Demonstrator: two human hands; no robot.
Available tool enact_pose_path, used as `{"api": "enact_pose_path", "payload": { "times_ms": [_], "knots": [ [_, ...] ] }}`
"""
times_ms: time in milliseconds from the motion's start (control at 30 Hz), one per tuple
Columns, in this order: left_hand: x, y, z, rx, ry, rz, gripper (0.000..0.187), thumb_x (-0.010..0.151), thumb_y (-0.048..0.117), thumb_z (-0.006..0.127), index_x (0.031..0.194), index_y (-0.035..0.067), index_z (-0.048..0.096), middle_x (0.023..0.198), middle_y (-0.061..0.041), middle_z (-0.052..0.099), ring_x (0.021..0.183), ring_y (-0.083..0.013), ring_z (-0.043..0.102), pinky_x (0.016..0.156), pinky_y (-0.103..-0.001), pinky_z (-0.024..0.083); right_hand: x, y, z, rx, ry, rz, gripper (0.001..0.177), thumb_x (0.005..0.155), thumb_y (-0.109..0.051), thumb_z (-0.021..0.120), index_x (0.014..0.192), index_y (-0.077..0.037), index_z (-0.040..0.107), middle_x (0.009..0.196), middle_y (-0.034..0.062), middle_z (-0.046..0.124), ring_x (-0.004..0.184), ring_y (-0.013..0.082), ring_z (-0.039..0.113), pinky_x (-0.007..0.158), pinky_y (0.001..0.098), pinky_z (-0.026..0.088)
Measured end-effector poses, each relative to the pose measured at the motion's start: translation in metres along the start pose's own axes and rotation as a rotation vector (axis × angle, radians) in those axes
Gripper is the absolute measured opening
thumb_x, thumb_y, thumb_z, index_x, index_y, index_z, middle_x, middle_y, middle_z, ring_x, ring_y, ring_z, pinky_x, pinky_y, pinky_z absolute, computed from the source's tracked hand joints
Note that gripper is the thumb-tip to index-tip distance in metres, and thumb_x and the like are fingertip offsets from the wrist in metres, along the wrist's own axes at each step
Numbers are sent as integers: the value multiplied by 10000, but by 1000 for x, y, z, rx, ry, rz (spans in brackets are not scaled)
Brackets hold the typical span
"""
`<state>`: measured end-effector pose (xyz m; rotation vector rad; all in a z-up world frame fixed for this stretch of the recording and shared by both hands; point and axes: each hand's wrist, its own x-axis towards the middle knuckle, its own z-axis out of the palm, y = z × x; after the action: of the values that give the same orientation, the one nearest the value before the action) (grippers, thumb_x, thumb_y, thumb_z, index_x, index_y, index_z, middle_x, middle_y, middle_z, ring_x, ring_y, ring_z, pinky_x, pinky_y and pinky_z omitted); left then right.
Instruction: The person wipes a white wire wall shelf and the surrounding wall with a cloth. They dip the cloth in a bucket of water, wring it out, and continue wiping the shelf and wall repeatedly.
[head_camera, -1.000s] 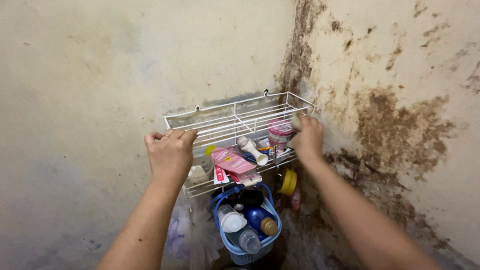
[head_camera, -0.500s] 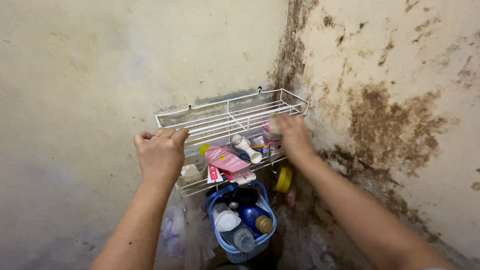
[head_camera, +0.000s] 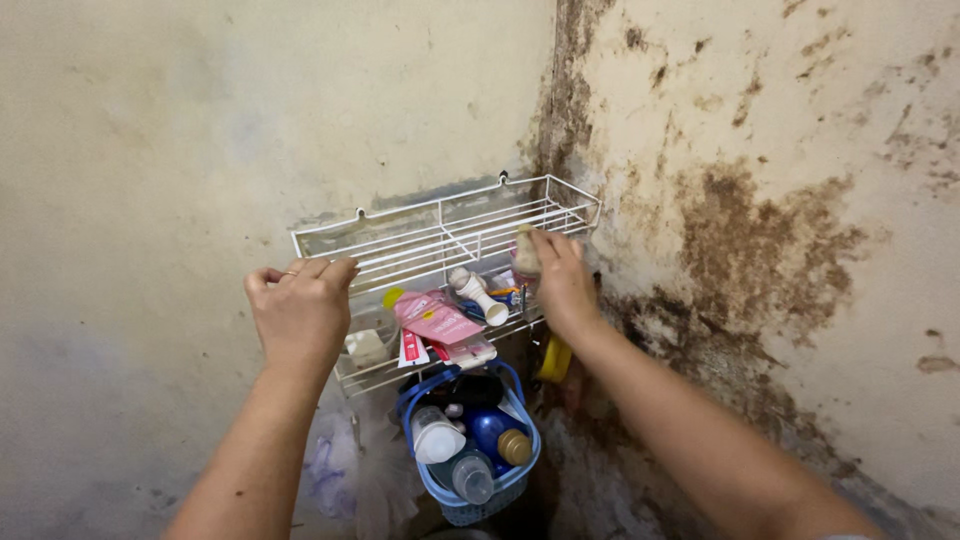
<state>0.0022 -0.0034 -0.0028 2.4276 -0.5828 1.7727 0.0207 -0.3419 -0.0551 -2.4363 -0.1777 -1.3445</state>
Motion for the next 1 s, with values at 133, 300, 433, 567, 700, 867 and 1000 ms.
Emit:
{"api": "enact_pose_path", "payload": {
  "times_ms": [133,300,433,567,700,867,1000],
  "knots": [
    [0,1,-2,11,-22,-4,116,922,154,673,929,228,763,893,41,756,876,-134,697,895,-447,391,15,26,-13,-209,33,119,680,697,179,665,1338,-43,625,1363,163,583,1255,384,511,1105,448,406],
    [3,6,-6,12,-59,-29,113,935,163,650,915,201,754,875,23,747,873,-149,699,919,-465,379,15,15,1,-6,-12,288,799,640,186,664,1404,-26,560,1300,182,549,1197,370,532,1046,408,453],
    [12,18,-12,110,-153,-46,148,899,122,605,867,168,742,865,-10,735,907,-178,711,998,-511,368,5,3,7,-6,20,70,868,538,102,742,1375,62,516,1266,220,524,1196,407,496,1047,436,431],
    [19,37,-9,92,-73,23,170,927,215,608,878,123,742,891,-86,717,928,-261,700,1038,-568,344,13,-1,-13,-100,10,187,593,866,105,667,1434,-44,583,1287,168,540,1177,333,570,1010,412,505],
    [28,42,5,-65,-89,45,164,904,245,637,897,110,731,926,-111,713,962,-299,692,926,-511,435,23,-8,-52,326,5,647,611,877,107,525,1463,-64,530,1406,123,450,1054,268,670,816,406,586],
    [30,34,22,-72,-204,36,106,917,195,638,858,166,722,835,-59,741,841,-247,720,753,-402,513,30,-12,-69,196,121,532,643,907,70,580,1524,-13,419,1349,210,513,1086,266,632,845,333,595],
    [24,33,26,-87,-116,57,87,889,206,651,842,177,719,791,-35,740,802,-228,720,733,-390,501,49,-2,-50,-107,42,437,734,832,20,750,1495,4,434,1321,209,533,1109,330,600,914,419,569]
  ]
}}
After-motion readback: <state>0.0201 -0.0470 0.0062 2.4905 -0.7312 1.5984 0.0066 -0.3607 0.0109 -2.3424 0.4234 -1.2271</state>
